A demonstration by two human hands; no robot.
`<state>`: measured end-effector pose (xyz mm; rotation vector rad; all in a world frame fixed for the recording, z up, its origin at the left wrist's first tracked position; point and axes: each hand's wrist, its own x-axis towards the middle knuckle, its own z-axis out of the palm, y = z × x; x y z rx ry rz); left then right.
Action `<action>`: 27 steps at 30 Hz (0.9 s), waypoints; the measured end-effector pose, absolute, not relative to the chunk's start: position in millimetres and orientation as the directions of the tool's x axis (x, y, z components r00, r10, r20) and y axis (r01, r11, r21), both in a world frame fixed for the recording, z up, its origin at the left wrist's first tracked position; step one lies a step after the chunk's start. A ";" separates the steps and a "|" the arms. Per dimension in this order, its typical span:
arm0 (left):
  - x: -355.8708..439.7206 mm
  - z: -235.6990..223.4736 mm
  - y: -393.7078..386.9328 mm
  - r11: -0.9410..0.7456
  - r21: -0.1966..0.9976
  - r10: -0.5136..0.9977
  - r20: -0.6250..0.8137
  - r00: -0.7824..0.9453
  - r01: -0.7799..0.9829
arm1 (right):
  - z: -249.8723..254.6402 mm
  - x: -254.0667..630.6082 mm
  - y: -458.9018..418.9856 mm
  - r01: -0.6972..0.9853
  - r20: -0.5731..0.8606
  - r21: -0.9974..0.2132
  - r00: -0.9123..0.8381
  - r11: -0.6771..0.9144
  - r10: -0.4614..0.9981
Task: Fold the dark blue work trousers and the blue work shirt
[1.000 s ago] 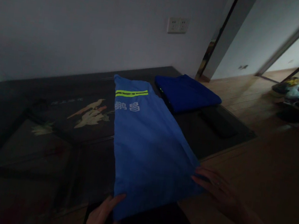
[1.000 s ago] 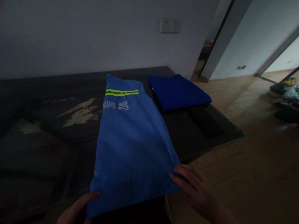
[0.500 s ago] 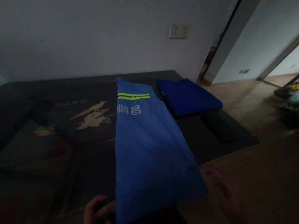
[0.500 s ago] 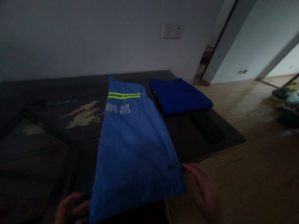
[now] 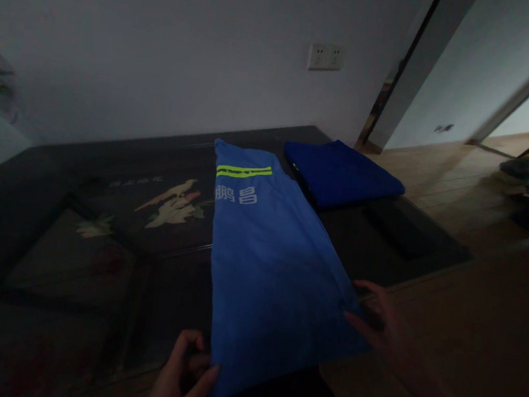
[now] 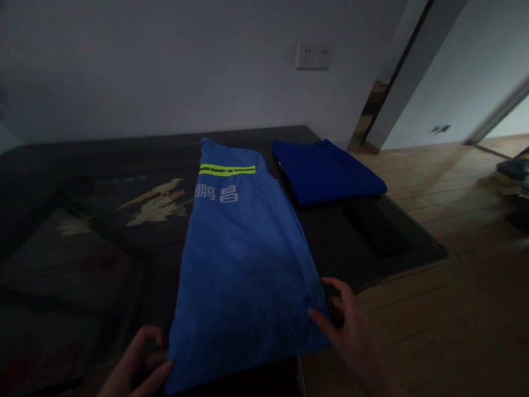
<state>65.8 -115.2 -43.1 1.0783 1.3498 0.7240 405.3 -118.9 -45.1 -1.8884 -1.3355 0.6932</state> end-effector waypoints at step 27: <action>66.5 -28.3 -90.9 0.498 0.842 0.827 -0.533 0.178 0.209 | -54.9 406.1 -115.2 0.459 0.022 -0.879 0.315 -0.132 0.949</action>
